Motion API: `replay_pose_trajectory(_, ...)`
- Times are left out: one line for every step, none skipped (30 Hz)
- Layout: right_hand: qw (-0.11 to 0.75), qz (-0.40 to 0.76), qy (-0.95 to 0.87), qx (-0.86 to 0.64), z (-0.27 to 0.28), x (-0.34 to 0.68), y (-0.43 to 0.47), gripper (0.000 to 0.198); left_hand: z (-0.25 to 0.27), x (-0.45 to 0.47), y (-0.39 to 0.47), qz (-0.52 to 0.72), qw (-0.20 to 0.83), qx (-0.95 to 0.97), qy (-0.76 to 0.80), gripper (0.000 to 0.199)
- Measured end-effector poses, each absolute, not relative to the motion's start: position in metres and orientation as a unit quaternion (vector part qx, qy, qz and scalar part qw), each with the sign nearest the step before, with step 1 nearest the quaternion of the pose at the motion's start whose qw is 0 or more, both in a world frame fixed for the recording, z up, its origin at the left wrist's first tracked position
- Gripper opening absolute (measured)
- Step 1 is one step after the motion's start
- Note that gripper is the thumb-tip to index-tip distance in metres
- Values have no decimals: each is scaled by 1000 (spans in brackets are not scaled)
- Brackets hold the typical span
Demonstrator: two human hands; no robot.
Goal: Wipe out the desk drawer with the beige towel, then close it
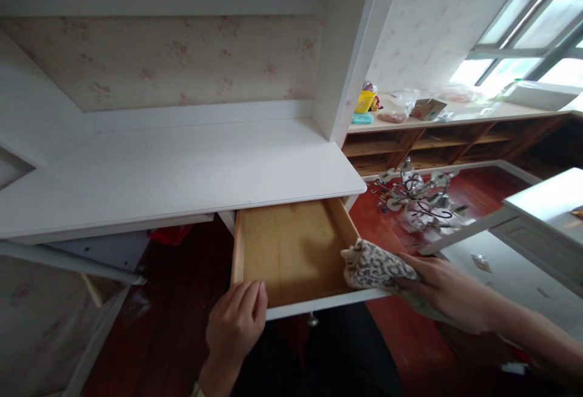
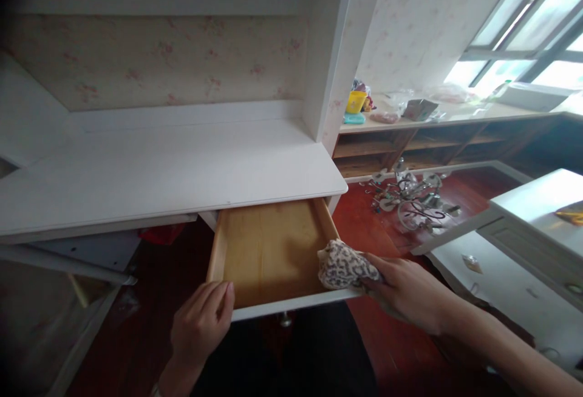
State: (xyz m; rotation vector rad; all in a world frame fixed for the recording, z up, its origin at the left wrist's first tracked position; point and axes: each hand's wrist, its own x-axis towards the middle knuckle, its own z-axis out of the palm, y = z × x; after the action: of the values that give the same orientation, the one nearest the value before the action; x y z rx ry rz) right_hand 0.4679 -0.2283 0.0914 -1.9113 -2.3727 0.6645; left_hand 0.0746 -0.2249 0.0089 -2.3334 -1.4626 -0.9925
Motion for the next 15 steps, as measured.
replay_pose_trajectory(6, 227, -768, -598, 90, 465, -228, 40, 10, 75, -220, -353, 108, -794, -483, 7)
replay_pose_trajectory(9, 227, -781, -582, 87, 460, -226, 42, 11, 77, -219, -369, 105, -795, -469, 6)
replay_pose_trajectory(22, 217, -794, -567, 84, 455, -222, 43, 13, 81, -220, -384, 99, -797, -456, 6)
replay_pose_trajectory(35, 208, -809, -549, 79, 450, -219, 44, 13, 87, -224, -395, 87, -800, -444, 8)
replay_pose_trajectory(48, 199, -821, -533, 75, 445, -215, 43, 12, 94, -232, -400, 69, -804, -435, 10)
replay_pose_trajectory(55, 192, -830, -521, 70, 440, -212, 43, 10, 104, -241, -398, 44, -810, -429, 10)
replay_pose_trajectory(59, 183, -835, -515, 65, 437, -210, 44, 5, 114, -251, -380, 9, -821, -425, 11)
replay_pose_trajectory(60, 171, -838, -515, 60, 435, -209, 45, -2, 124, -262, -359, -33, -825, -434, 12)
replay_pose_trajectory(62, 156, -838, -519, 54, 434, -210, 47, -10, 134, -271, -342, -73, -821, -452, 15)
replay_pose_trajectory(66, 135, -838, -524, 48, 433, -211, 49, -19, 143, -278, -327, -115, -802, -487, 18)
replay_pose_trajectory(73, 111, -839, -528, 42, 434, -214, 51, -28, 150, -283, -310, -157, -783, -516, 21)
replay_pose_trajectory(83, 86, -840, -529, 36, 434, -217, 50, -37, 155, -285, -290, -202, -758, -548, 22)
replay_pose_trajectory(99, 58, -842, -527, 29, 434, -221, 49, -45, 159, -285, -274, -244, -732, -575, 23)
replay_pose_trajectory(119, 27, -842, -525, 24, 433, -225, 46, -51, 161, -283, -260, -280, -708, -594, 24)
replay_pose_trajectory(142, -7, -841, -523, 19, 430, -228, 43, -56, 162, -280, -250, -309, -689, -606, 25)
